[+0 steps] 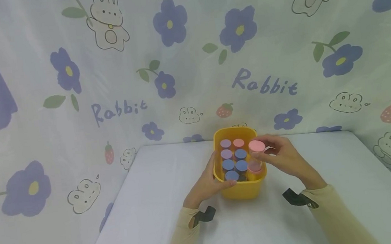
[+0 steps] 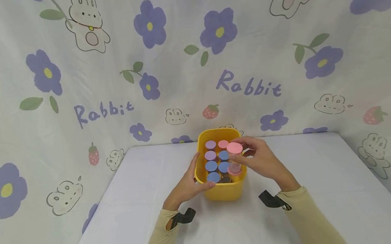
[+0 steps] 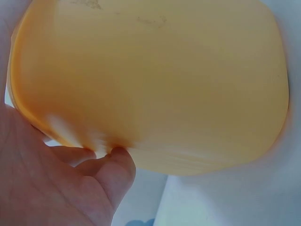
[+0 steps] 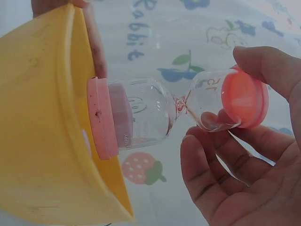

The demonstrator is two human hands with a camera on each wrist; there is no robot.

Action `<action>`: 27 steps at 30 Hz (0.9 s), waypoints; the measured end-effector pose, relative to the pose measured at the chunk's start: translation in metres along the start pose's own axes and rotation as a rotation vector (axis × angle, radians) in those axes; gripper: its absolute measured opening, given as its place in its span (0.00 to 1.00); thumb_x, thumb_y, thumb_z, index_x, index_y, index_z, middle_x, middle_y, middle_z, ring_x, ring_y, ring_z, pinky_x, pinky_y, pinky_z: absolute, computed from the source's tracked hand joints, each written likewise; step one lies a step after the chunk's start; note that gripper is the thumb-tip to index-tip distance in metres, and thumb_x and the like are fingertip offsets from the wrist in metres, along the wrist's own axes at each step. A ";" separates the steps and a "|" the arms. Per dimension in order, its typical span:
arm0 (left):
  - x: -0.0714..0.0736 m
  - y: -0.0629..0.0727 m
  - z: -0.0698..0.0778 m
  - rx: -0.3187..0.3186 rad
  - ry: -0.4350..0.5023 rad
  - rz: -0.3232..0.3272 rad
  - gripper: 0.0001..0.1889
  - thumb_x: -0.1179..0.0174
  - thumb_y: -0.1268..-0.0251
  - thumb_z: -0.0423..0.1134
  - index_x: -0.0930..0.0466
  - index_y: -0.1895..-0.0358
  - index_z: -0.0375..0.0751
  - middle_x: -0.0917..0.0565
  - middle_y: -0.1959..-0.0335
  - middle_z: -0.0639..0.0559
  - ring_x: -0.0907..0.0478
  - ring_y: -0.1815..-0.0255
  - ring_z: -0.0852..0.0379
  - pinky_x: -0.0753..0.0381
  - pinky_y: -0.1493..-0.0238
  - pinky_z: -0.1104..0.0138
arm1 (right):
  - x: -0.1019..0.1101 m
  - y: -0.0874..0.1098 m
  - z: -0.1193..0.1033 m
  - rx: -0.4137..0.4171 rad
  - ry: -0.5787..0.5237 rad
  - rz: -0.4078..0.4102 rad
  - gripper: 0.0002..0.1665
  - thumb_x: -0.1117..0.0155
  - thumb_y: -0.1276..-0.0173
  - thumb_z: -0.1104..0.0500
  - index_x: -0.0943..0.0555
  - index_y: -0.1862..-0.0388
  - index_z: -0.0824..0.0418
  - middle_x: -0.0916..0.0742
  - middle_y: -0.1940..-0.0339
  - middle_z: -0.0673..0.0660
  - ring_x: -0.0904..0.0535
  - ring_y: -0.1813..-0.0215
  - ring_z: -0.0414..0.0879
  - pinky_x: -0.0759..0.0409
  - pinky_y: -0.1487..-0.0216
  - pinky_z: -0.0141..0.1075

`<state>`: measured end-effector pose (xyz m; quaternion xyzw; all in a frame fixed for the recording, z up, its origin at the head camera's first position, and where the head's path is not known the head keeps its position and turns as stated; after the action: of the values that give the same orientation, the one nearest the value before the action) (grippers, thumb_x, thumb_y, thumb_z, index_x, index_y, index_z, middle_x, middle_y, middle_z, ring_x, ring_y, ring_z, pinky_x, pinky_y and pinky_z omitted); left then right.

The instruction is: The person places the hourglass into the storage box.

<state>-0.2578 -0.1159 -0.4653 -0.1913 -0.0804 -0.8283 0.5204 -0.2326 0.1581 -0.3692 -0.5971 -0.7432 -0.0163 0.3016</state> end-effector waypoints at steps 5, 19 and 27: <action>0.000 -0.001 0.001 -0.006 0.005 -0.008 0.63 0.24 0.45 0.60 0.66 0.15 0.67 0.45 0.16 0.62 0.40 0.18 0.50 0.36 0.20 0.41 | -0.009 -0.002 0.004 -0.023 -0.003 -0.020 0.25 0.27 0.31 0.55 0.18 0.37 0.59 0.12 0.44 0.55 0.18 0.49 0.40 0.15 0.47 0.27; 0.002 0.000 0.002 0.013 0.002 -0.011 0.66 0.25 0.48 0.66 0.66 0.15 0.65 0.47 0.14 0.56 0.42 0.17 0.48 0.37 0.20 0.39 | -0.026 -0.004 0.014 -0.087 -0.027 -0.083 0.24 0.28 0.30 0.53 0.19 0.38 0.58 0.12 0.45 0.58 0.18 0.49 0.51 0.15 0.48 0.28; 0.001 -0.001 0.002 0.012 0.014 -0.018 0.65 0.25 0.48 0.66 0.65 0.15 0.66 0.45 0.16 0.60 0.40 0.18 0.49 0.35 0.20 0.41 | -0.033 -0.004 0.020 -0.134 -0.016 -0.117 0.25 0.27 0.32 0.56 0.19 0.37 0.58 0.13 0.46 0.58 0.19 0.50 0.51 0.15 0.49 0.29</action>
<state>-0.2584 -0.1160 -0.4633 -0.1816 -0.0834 -0.8337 0.5148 -0.2411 0.1360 -0.3993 -0.5717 -0.7764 -0.0786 0.2533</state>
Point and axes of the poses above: each hand's wrist, its own y-axis away from the middle knuckle, its own x-axis out of the back of the hand, z = x × y, the point moved 1 cm from there along -y, towards the middle knuckle
